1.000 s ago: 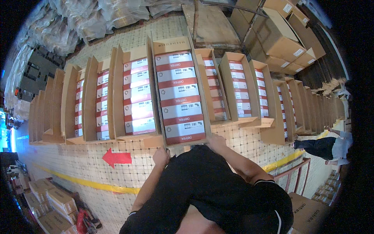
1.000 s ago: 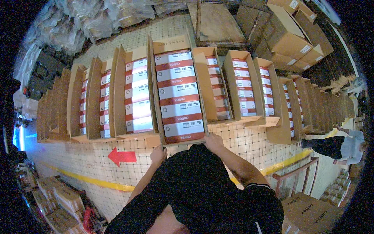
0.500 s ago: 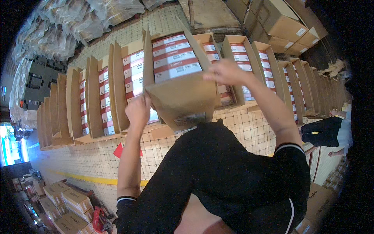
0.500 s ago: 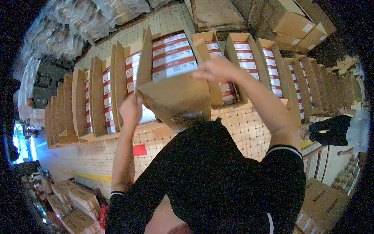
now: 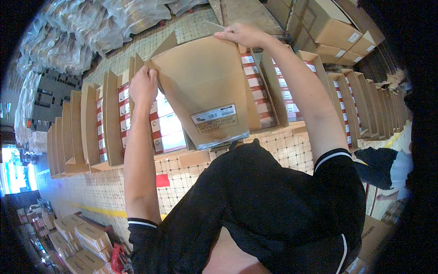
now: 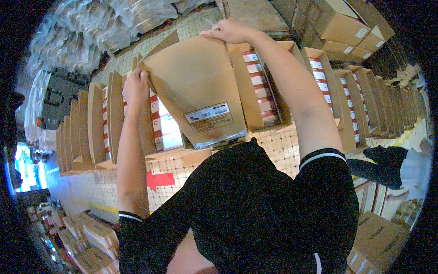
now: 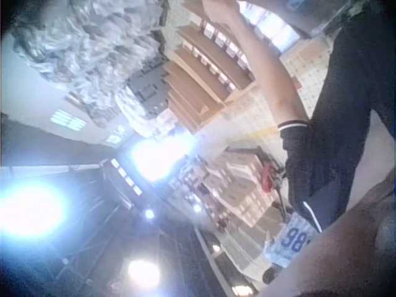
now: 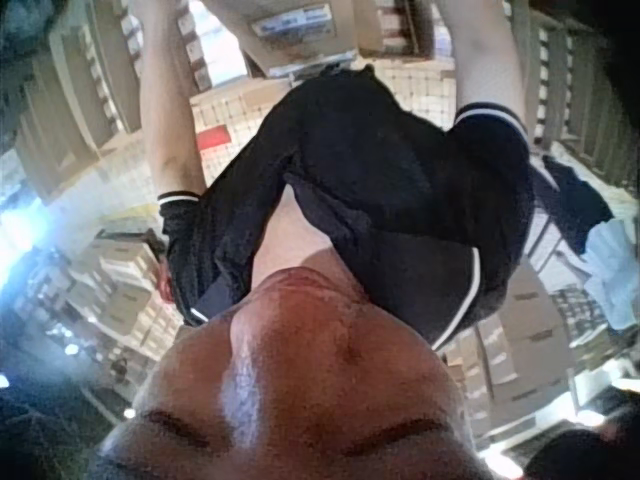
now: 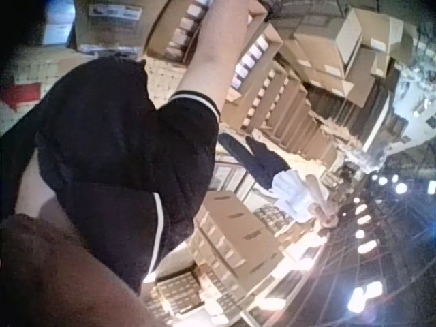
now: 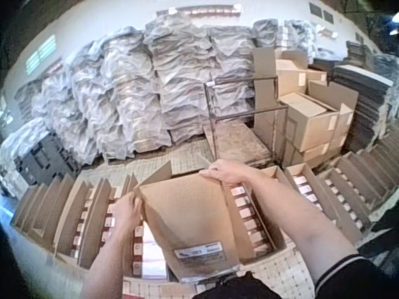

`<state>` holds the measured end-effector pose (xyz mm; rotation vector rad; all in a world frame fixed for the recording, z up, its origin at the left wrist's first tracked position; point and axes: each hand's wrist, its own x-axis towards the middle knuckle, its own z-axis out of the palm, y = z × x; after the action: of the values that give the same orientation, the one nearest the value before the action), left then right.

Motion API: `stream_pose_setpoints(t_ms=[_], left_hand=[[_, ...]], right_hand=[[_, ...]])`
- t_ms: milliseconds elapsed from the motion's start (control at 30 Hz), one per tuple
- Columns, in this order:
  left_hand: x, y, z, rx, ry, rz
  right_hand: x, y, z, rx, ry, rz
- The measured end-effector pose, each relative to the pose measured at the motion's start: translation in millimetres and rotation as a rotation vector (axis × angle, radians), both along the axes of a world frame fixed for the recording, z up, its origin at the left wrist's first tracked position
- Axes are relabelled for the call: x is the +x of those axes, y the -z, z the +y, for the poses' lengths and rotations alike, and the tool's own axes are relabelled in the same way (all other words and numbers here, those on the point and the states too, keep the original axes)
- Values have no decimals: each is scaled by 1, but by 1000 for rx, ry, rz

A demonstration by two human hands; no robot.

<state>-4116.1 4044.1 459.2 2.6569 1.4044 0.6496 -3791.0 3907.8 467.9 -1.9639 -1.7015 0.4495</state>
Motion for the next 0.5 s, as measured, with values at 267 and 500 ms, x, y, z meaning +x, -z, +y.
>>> stream_pose_setpoints(t_ms=[267,500], left_hand=[[-1,-2,1,-77,-32,26],[-5,-3,-7,-138,-19,12]], right_hand=[[0,-3,0,-38,-14,-5],[-7,-3,-8,4,-32,-16]])
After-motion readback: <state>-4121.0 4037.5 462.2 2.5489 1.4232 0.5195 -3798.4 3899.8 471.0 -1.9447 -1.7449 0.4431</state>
